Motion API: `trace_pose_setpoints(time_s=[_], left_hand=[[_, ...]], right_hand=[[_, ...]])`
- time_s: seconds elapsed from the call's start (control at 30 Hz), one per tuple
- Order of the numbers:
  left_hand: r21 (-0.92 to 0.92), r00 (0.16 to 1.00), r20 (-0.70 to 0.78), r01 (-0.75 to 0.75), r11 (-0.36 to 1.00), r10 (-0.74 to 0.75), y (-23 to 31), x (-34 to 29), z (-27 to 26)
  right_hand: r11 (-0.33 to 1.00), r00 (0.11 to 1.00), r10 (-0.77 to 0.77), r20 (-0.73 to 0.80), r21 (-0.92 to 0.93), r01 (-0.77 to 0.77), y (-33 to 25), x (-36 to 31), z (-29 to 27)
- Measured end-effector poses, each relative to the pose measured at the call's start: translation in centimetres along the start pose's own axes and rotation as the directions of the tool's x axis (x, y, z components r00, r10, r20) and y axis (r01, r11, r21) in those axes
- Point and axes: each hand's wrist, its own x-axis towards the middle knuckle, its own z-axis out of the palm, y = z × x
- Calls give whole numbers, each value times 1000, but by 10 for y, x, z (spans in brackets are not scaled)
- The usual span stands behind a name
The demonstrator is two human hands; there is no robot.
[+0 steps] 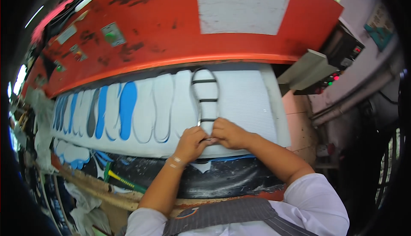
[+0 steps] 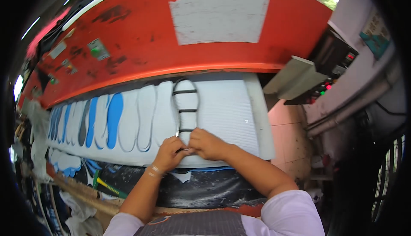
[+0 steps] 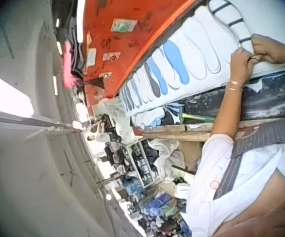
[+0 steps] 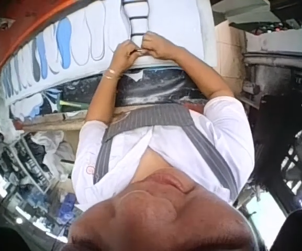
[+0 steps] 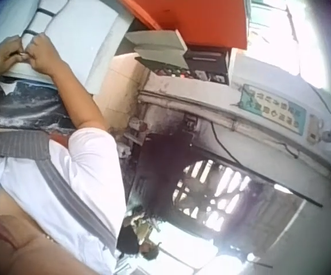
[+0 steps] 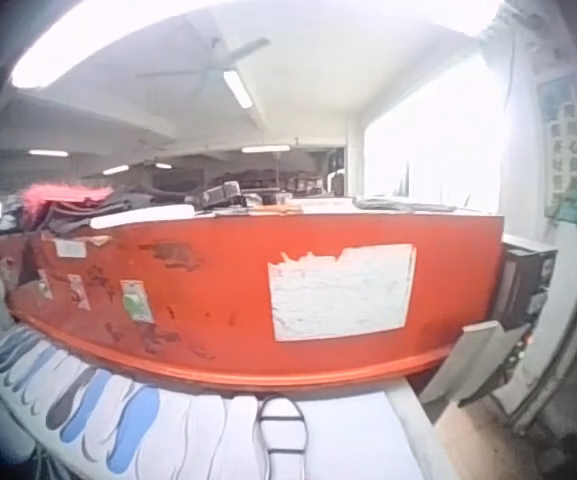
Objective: The worker is using a die-cutting machine to stamp out shoe insole shapes from a sheet of material, then trims excess with scissors.
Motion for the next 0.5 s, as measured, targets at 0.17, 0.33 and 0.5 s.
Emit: trace_pose_setpoints(time_s=[0.17, 0.33, 0.5], left_hand=[[-61, 1000, 21, -6, 998, 7, 8, 2, 2], [-67, 1000, 2, -2, 998, 2, 8, 14, 2], [-60, 970, -239, -62, 996, 46, 13, 9, 3]], right_hand=[[976, 905, 218, 365, -89, -199, 2, 31, -47], [707, 963, 58, 265, -692, 148, 48, 101, -61], [763, 819, 234, 523, -621, 179, 38, 134, -76]])
